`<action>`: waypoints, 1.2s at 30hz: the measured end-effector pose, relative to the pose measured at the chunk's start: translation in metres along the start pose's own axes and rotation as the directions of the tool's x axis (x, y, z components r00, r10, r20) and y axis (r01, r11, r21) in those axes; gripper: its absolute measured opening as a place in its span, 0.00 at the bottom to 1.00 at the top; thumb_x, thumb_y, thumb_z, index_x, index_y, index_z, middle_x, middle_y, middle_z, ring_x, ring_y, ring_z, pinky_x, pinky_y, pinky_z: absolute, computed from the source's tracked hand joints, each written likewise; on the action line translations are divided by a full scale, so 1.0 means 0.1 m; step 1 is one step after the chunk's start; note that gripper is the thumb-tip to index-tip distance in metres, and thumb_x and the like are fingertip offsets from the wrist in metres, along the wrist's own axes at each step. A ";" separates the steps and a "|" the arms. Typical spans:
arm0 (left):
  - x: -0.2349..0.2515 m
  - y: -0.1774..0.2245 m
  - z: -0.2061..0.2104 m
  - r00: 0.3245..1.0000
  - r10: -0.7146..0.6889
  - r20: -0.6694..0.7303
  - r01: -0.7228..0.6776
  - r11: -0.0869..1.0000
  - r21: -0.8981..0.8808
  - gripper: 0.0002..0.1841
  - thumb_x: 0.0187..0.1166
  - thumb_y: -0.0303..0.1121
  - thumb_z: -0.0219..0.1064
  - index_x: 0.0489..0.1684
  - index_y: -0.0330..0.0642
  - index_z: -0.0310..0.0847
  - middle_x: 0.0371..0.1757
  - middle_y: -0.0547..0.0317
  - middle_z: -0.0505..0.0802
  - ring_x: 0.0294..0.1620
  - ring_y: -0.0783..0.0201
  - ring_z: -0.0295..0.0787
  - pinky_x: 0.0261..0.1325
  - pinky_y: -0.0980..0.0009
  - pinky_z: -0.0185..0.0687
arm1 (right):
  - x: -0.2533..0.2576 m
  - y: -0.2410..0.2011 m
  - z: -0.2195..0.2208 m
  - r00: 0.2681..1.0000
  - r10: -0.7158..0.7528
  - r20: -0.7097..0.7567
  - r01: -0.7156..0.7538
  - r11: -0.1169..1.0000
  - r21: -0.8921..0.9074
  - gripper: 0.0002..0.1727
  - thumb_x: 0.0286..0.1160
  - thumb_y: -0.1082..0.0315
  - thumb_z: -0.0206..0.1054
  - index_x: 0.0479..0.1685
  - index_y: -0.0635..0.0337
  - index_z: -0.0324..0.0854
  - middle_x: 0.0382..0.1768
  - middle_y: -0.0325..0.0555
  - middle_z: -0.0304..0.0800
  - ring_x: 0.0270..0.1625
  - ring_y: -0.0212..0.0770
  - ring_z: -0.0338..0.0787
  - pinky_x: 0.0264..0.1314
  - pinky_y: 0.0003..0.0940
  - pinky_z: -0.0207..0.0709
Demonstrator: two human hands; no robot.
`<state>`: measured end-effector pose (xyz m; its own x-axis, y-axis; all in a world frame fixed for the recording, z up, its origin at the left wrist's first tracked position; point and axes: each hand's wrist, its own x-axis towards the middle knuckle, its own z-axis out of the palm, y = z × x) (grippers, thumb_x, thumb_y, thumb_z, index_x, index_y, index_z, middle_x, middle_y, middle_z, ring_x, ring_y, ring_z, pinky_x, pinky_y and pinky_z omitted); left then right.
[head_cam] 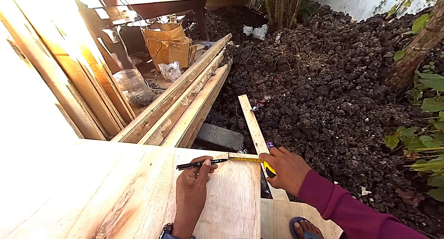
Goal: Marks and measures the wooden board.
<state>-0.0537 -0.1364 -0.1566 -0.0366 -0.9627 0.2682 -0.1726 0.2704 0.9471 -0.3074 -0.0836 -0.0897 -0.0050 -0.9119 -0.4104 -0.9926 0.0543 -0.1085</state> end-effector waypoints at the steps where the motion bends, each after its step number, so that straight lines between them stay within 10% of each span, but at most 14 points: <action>1: 0.00 0.00 0.00 1.000 0.004 -0.003 -0.004 1.000 0.001 0.12 0.86 0.35 0.60 0.49 0.41 0.91 0.35 0.56 0.98 0.35 0.62 0.96 0.31 0.72 0.87 | 0.00 0.00 0.00 1.000 -0.001 -0.004 0.001 1.000 0.000 0.35 0.71 0.51 0.75 0.83 0.38 0.73 0.70 0.49 0.80 0.74 0.56 0.78 0.63 0.54 0.80; 36: -0.03 0.02 0.07 0.996 0.090 0.008 -0.090 0.982 0.166 0.12 0.85 0.40 0.61 0.49 0.49 0.91 0.37 0.68 0.98 0.36 0.71 0.94 0.35 0.75 0.87 | 0.00 0.01 0.01 1.000 -0.013 -0.001 0.013 1.000 0.000 0.36 0.72 0.51 0.74 0.84 0.37 0.72 0.71 0.48 0.80 0.75 0.56 0.77 0.65 0.55 0.79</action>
<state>-0.0608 -0.1332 -0.1572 -0.0595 -0.9344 0.3511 -0.3295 0.3504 0.8767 -0.3083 -0.0837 -0.0908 0.0077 -0.9131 -0.4077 -0.9926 0.0425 -0.1138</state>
